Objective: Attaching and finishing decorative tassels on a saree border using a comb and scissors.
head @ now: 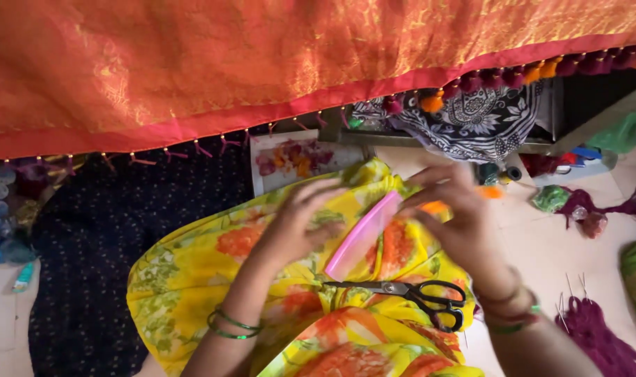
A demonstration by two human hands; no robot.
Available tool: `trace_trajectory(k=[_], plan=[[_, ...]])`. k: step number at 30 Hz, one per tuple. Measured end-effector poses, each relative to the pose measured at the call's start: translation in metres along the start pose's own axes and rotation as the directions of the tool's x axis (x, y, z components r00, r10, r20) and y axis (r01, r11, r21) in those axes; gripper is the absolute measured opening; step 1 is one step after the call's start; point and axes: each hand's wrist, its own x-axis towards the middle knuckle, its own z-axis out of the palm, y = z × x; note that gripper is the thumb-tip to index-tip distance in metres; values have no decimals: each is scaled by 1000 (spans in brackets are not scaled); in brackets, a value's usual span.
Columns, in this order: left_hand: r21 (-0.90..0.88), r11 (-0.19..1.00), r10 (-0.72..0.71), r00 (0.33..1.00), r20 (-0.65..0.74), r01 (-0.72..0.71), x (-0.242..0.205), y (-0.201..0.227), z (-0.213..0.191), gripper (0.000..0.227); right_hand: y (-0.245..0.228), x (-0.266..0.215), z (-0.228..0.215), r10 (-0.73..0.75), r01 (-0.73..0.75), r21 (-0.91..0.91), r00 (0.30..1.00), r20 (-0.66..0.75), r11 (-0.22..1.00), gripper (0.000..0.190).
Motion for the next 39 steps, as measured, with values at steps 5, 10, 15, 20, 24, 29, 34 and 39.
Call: trace_trajectory(k=[5,10,15,20,24,29,34,39], plan=[[-360,918,219,969,118,-164,26,47,32,39,-18,-4,12,-57,44,164,996,72,985,18],[-323,945,-8,992,127,49,22,48,40,13,17,-8,11,26,-45,270,997,72,962,20],[-207,972,-117,993,-34,108,11,37,19,16,90,-31,56,129,-161,62,927,351,985,32],[-406,608,-755,655,-29,682,-2,23,-7,26,126,-45,66,-213,435,-327,816,537,839,35],[-309,848,-503,836,-217,430,-8,5,-20,22,206,-45,16,-119,316,-382,882,457,868,22],[-434,799,-542,811,-221,415,-2,-7,-12,18,241,-65,-59,407,-65,-912,906,116,404,18],[-548,688,-617,781,-96,476,31,-14,41,16,166,-102,-29,-68,151,-352,969,236,924,27],[-288,876,-413,910,-32,387,82,18,73,19,184,-84,-41,190,83,-808,953,235,583,22]])
